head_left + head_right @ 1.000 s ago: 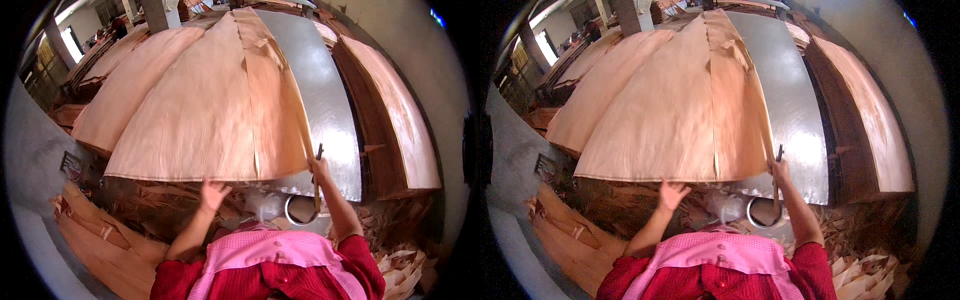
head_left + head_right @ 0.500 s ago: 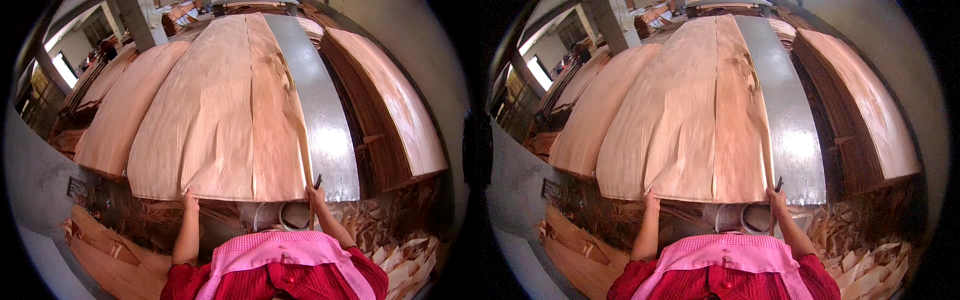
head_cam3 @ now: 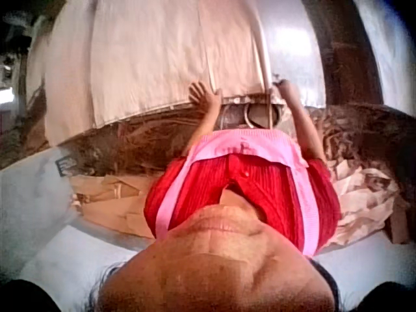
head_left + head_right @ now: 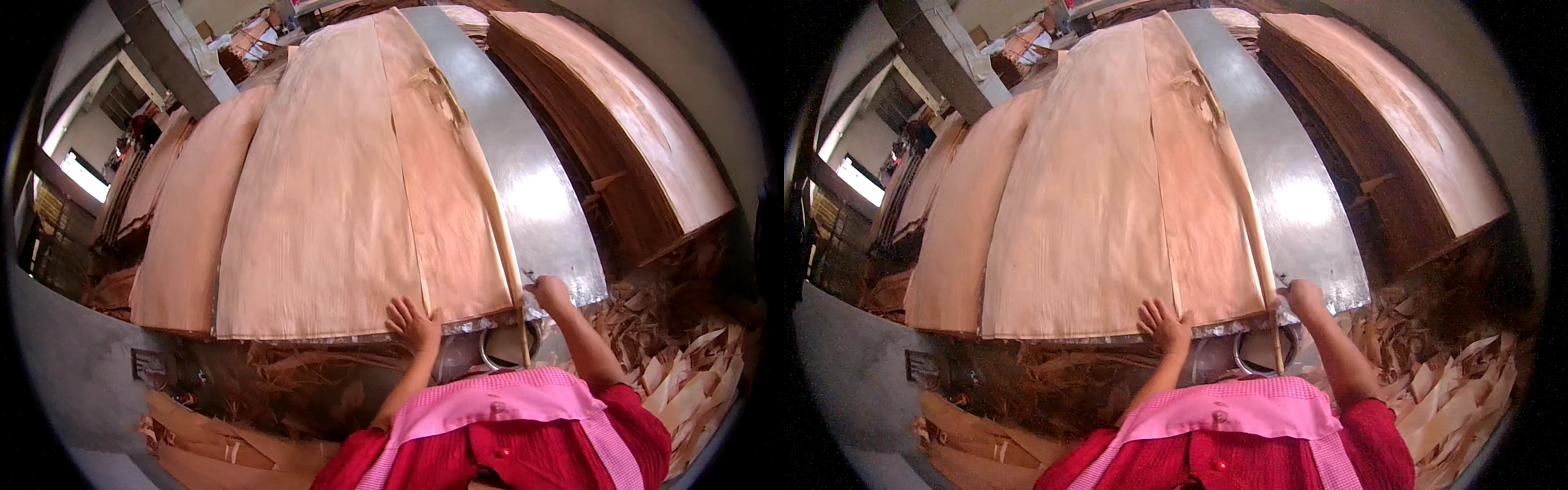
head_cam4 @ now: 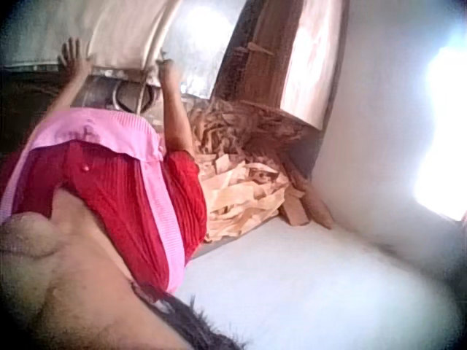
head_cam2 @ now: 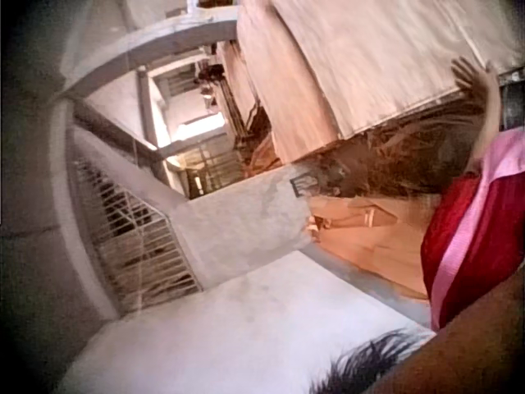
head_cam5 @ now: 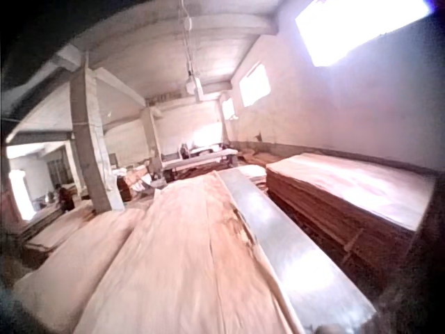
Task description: The person applies adhesive from a small container to a strip of wood veneer and then places and presses the veneer onto a larger wood panel, using a thin rod to apply pressure and a utility knife to trim excess material.
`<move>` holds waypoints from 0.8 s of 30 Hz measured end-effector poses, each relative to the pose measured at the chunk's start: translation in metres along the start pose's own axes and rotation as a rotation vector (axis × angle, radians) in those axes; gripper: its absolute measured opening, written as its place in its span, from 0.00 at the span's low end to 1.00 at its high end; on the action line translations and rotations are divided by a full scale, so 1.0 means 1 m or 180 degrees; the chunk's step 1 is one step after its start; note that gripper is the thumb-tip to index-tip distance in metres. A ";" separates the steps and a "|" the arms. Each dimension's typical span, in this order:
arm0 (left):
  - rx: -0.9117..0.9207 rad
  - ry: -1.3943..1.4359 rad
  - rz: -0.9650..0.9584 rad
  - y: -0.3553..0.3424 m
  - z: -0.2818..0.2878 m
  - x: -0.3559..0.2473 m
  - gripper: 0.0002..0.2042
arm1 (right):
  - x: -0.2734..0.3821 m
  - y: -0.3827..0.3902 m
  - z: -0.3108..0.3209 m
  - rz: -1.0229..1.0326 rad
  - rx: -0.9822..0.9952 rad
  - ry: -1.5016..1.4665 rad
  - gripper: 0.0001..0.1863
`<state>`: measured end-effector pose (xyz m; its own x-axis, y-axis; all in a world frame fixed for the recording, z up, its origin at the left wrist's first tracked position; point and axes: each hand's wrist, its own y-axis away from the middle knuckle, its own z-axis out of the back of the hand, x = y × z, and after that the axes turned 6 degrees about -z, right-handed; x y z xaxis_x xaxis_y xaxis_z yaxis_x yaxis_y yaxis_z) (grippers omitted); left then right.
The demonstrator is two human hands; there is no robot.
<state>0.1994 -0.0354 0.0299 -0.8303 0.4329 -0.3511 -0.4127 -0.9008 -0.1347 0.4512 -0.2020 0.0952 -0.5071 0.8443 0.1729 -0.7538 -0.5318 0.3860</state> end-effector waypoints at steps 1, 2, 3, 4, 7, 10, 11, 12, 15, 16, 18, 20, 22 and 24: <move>-0.0261 -0.0043 -0.0175 0.002 -0.007 -0.003 0.31 | 0.005 0.000 0.007 0.0000 -0.0297 -0.0219 0.20; -0.0304 0.0045 -0.0329 0.004 -0.010 -0.003 0.28 | 0.008 0.001 0.014 0.0031 -0.0636 -0.0345 0.19; -0.0393 0.0072 -0.0435 0.005 -0.009 0.000 0.24 | 0.020 -0.003 0.018 0.0026 -0.0343 -0.0962 0.17; -0.0340 0.0229 -0.0410 0.005 -0.006 0.002 0.20 | 0.033 -0.007 0.020 0.0026 0.0008 -0.1575 0.16; -0.0847 0.0361 -0.0380 0.000 0.012 -0.017 0.05 | 0.096 -0.028 0.012 0.1344 0.0265 -0.1479 0.18; -0.0291 0.1814 0.0166 -0.008 0.024 -0.078 0.05 | 0.141 -0.056 0.020 0.1332 0.0782 -0.1567 0.20; -0.0245 0.2172 -0.0042 -0.010 0.023 -0.105 0.03 | 0.143 -0.066 0.029 0.1455 0.0427 -0.1542 0.18; -0.0047 0.2574 -0.0388 -0.012 0.021 -0.130 0.07 | 0.141 -0.074 0.039 0.1712 0.0034 -0.1587 0.16; -0.0408 0.1942 -0.1852 -0.003 0.011 -0.171 0.24 | 0.086 -0.105 0.081 0.0903 0.0241 -0.2272 0.06; -0.0537 0.1751 -0.1601 0.006 0.004 -0.178 0.27 | 0.053 -0.114 0.093 0.1020 0.0176 -0.2647 0.07; -0.0623 0.1126 -0.0867 0.034 -0.013 -0.184 0.32 | -0.008 -0.139 0.114 0.1122 0.0368 -0.3717 0.09; 0.0423 0.0279 -0.0245 0.055 -0.033 -0.190 0.39 | -0.064 -0.159 0.124 0.1139 0.0084 -0.3798 0.08; 0.0682 -0.0106 -0.0377 0.068 -0.051 -0.194 0.42 | -0.114 -0.175 0.123 0.0962 0.0196 -0.4178 0.07; 0.0278 -0.0014 -0.0489 0.075 -0.062 -0.194 0.42 | -0.155 -0.186 0.114 0.0757 0.0406 -0.4086 0.05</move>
<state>0.3529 -0.1888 0.0307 -0.7566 0.5654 -0.3285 -0.5656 -0.8179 -0.1052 0.7176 -0.2270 0.1003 0.1885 0.2294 0.9549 -0.6212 -0.7252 0.2968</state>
